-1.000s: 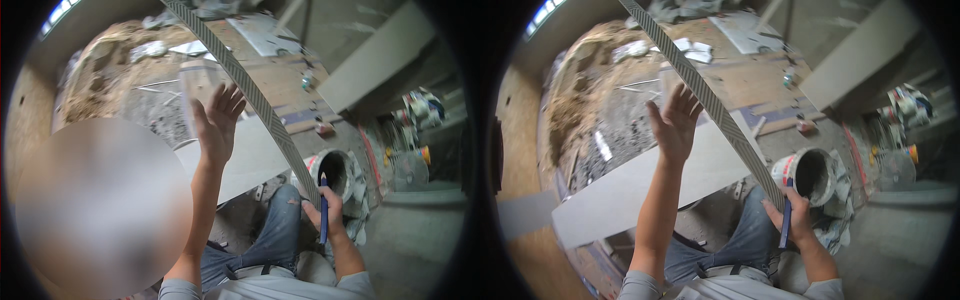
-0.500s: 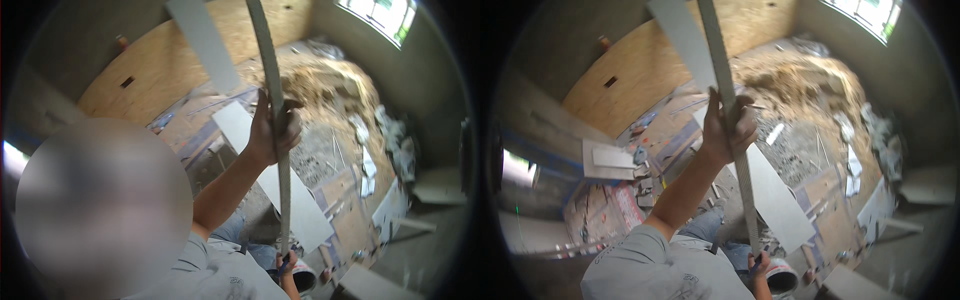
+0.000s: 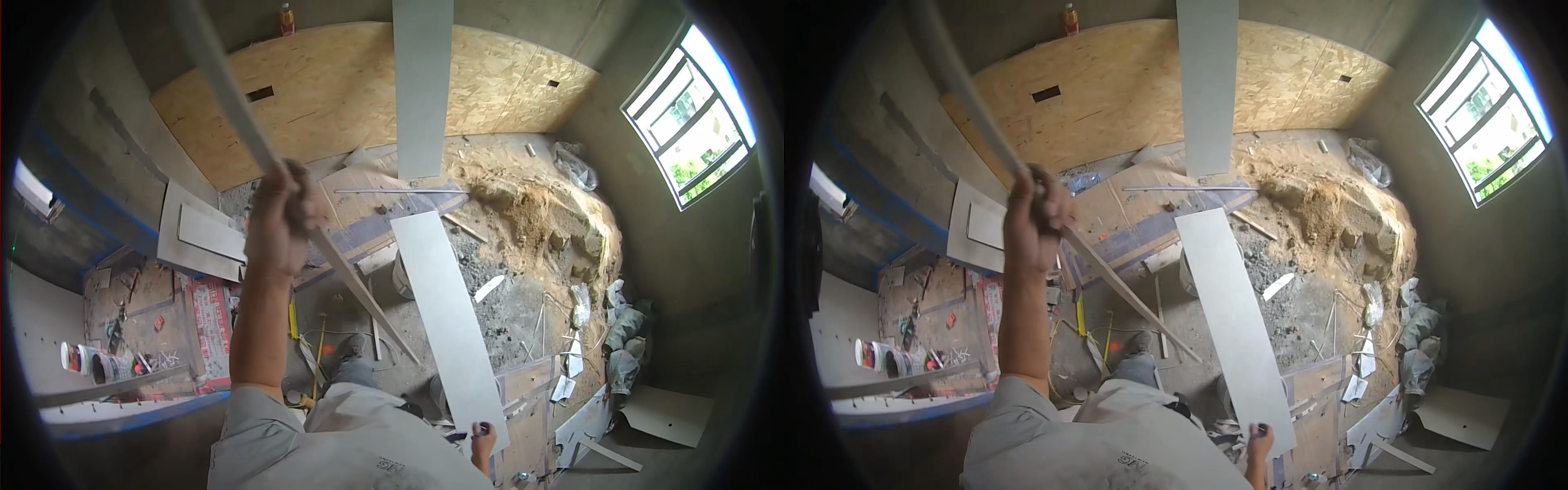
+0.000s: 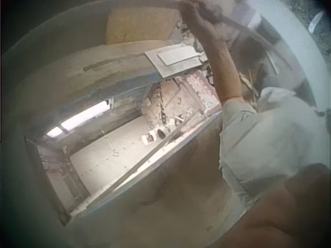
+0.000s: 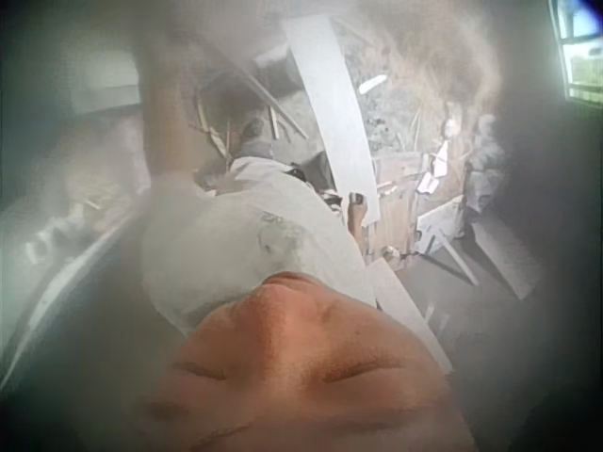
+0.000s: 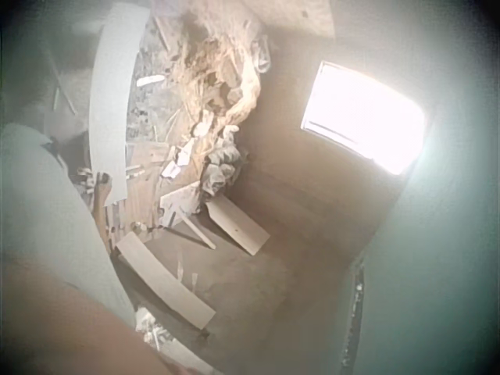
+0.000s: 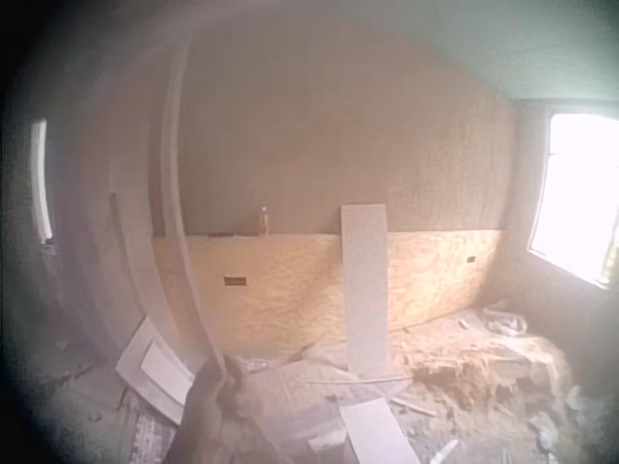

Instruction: Measure, mark, and cut a tile for installation in a bathroom renovation.

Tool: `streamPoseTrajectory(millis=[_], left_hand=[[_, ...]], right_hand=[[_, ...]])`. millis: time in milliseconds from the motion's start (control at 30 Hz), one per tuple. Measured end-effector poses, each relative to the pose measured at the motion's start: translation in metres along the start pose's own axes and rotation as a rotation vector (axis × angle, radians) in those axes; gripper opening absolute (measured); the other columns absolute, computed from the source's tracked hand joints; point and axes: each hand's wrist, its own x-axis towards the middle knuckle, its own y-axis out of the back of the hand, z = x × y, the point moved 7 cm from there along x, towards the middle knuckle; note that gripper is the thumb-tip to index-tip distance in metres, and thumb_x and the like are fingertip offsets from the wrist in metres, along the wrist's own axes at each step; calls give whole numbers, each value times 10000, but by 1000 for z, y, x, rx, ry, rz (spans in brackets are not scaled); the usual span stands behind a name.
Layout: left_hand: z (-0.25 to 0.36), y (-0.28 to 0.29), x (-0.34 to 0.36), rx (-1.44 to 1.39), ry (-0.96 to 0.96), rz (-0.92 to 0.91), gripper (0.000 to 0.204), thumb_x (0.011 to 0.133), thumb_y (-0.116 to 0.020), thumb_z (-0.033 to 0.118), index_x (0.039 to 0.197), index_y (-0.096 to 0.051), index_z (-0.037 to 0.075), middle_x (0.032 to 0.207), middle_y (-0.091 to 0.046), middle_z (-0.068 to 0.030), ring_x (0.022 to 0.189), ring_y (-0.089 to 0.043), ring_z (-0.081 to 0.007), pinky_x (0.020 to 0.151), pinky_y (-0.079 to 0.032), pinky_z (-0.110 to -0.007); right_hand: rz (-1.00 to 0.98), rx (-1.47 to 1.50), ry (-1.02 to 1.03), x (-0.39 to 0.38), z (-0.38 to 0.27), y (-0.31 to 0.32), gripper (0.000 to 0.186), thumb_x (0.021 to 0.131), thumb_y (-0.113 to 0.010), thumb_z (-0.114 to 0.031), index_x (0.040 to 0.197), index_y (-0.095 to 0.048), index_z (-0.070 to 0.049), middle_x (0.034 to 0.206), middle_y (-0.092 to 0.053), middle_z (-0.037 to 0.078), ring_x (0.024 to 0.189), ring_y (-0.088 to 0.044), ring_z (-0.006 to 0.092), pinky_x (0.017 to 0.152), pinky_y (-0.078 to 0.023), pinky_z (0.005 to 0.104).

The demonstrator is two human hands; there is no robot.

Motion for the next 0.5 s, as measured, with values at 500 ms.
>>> streamPoseTrajectory(millis=[500], left_hand=[[205,313,182,890,-599,689,384,1074,-631,329,1097,-673,-51,898,-686,-58,898,-680,-188,855,-530,-357]], right_hand=[[-329,78,-508,147,-209,-250,157,962,-724,-139,931,-653,-2,728,-661,72,571,-609,148,470,-505,304]])
